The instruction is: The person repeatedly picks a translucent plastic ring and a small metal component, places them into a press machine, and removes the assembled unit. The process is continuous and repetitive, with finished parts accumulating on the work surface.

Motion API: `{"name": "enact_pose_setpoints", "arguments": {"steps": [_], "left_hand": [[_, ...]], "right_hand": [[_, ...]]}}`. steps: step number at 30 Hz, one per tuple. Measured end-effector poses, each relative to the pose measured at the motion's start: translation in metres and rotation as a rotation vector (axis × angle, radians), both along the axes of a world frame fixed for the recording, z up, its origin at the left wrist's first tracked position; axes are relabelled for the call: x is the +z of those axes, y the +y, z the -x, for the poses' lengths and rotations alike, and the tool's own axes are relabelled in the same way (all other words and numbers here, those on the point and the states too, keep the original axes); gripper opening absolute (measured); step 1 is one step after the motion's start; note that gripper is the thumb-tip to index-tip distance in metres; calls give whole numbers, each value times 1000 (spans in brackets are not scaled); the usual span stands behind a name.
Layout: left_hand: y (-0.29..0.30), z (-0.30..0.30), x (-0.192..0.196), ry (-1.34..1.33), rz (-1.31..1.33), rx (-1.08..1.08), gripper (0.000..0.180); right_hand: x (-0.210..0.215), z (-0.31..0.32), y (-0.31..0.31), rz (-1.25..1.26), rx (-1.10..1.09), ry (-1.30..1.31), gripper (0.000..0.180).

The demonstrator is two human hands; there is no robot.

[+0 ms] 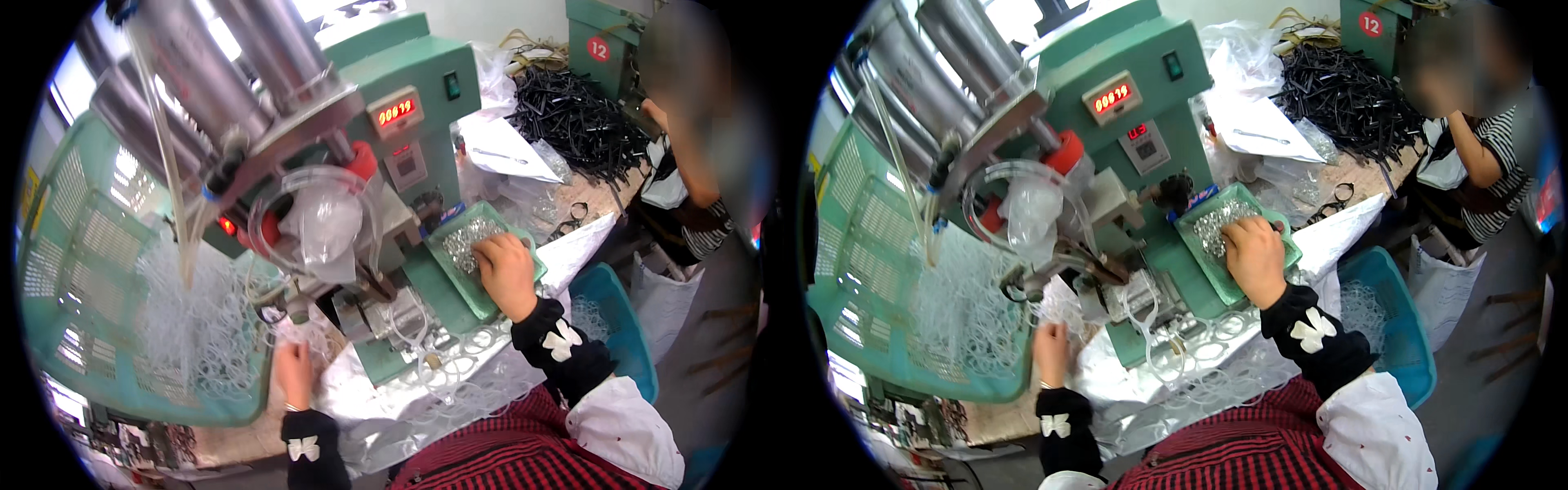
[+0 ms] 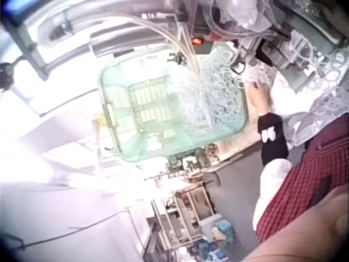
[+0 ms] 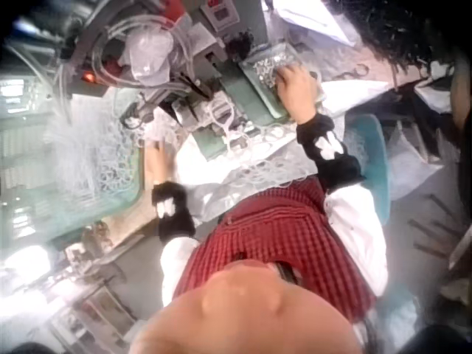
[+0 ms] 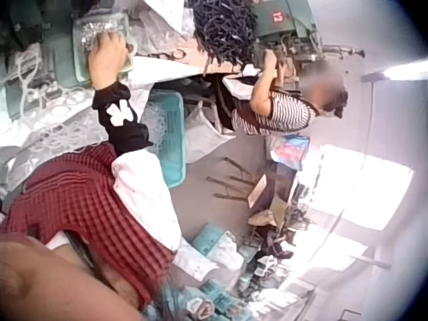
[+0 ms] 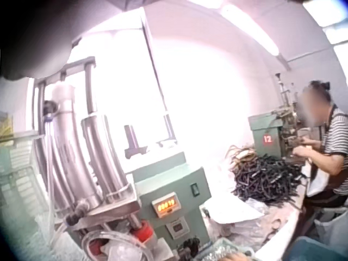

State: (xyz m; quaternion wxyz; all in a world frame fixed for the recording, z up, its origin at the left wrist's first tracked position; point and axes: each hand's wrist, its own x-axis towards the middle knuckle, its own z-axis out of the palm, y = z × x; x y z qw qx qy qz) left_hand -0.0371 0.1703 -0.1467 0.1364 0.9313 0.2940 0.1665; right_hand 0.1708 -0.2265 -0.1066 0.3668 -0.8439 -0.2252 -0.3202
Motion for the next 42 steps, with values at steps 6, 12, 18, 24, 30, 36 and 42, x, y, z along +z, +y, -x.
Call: {"name": "enact_pose_setpoints", "arguments": {"steps": [6, 12, 18, 24, 30, 36, 42], "left_hand": [[79, -4, 25, -405, 242, -59, 20], [74, -35, 119, -389, 27, -133, 19], [10, -39, 38, -686, 638, -157, 13], [-41, 4, 71, -909, 488, -28, 8], [-86, -29, 113, -1023, 500, -187, 5], [-119, -12, 68, -1127, 729, 19, 4], [-157, -26, 169, -1229, 450, -493, 6]], "right_hand": [[17, 8, -6, -282, 93, 249, 13], [22, -4, 15, -505, 242, 455, 14], [19, 29, -25, -358, 126, 260, 14], [53, 57, -33, -425, 327, 465, 13], [82, 43, 60, -499, 640, 431, 24], [81, 51, 69, -665, 659, 618, 35], [91, 53, 73, -782, 792, 795, 40]]}}
